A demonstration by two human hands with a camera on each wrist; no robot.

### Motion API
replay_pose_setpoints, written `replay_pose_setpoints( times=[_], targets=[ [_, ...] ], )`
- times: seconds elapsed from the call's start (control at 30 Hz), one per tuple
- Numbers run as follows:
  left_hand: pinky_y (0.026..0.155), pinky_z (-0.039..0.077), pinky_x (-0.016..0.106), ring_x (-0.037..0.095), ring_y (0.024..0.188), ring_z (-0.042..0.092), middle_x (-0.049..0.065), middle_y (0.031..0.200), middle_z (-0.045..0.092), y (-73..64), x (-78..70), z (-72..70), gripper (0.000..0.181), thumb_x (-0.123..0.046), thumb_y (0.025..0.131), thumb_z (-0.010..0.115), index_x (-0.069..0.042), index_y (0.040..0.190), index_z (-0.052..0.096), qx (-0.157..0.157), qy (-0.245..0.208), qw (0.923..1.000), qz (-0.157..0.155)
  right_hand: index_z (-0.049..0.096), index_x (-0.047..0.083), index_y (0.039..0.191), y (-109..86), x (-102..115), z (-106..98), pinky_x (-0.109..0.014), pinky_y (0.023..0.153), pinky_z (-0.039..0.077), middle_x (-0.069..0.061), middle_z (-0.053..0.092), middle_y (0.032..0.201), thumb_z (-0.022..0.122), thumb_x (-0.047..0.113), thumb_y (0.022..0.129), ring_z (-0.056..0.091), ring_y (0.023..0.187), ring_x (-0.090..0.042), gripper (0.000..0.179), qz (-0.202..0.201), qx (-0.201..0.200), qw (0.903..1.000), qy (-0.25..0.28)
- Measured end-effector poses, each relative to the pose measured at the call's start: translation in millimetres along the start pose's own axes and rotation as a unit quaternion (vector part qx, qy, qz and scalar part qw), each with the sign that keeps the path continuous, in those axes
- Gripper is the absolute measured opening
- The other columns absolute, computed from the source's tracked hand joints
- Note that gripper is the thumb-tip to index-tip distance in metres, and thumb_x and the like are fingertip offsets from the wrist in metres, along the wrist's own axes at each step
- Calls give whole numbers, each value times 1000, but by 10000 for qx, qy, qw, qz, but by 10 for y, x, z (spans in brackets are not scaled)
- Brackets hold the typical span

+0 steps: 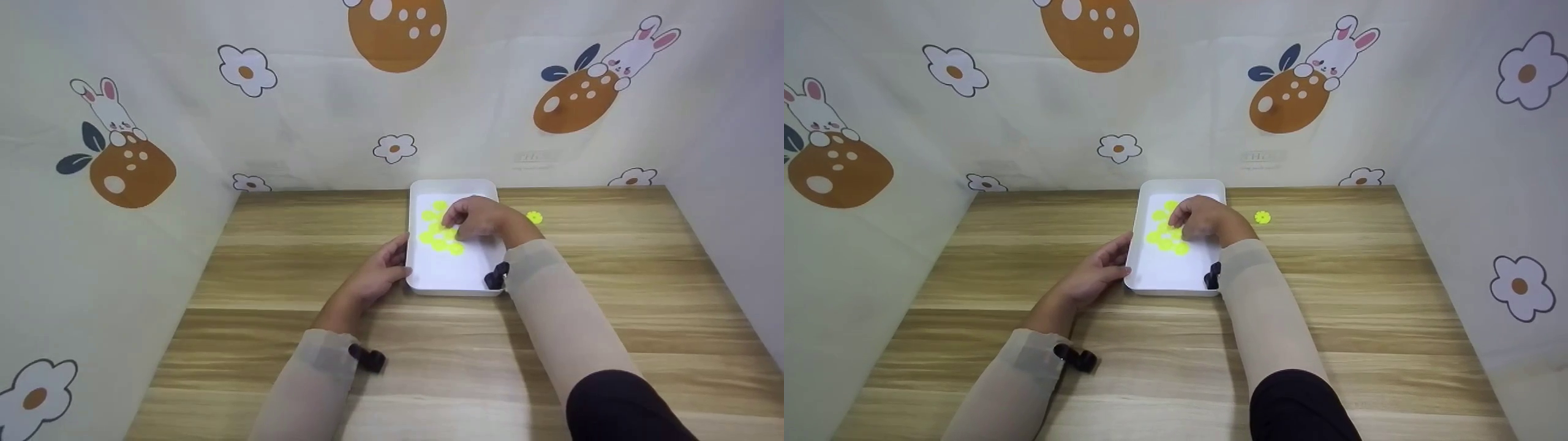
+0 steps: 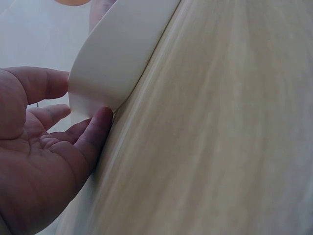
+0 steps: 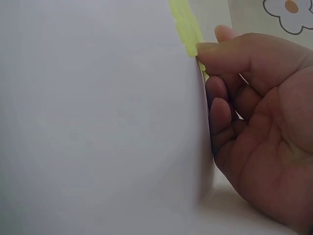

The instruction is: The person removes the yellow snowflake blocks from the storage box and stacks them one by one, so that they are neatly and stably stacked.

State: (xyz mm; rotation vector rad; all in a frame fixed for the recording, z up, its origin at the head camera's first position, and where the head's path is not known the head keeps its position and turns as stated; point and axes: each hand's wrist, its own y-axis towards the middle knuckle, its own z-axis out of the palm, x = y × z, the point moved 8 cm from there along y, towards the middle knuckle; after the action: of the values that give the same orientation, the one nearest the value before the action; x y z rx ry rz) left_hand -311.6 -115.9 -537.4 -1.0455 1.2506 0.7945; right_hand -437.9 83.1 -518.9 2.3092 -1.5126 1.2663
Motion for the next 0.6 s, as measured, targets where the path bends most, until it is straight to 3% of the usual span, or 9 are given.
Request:
replay_pose_setpoints(
  times=[0.6],
  targets=[
    [131, 36, 49, 33, 164, 32, 17, 175, 32, -14, 6, -2, 78, 5, 101, 57, -9, 171, 24, 24, 30, 10000, -90, 77, 20, 116, 14, -27, -2, -34, 97, 47, -2, 67, 114, 74, 6, 88, 55, 110, -23, 32, 95, -70, 9998, -189]
  ],
)
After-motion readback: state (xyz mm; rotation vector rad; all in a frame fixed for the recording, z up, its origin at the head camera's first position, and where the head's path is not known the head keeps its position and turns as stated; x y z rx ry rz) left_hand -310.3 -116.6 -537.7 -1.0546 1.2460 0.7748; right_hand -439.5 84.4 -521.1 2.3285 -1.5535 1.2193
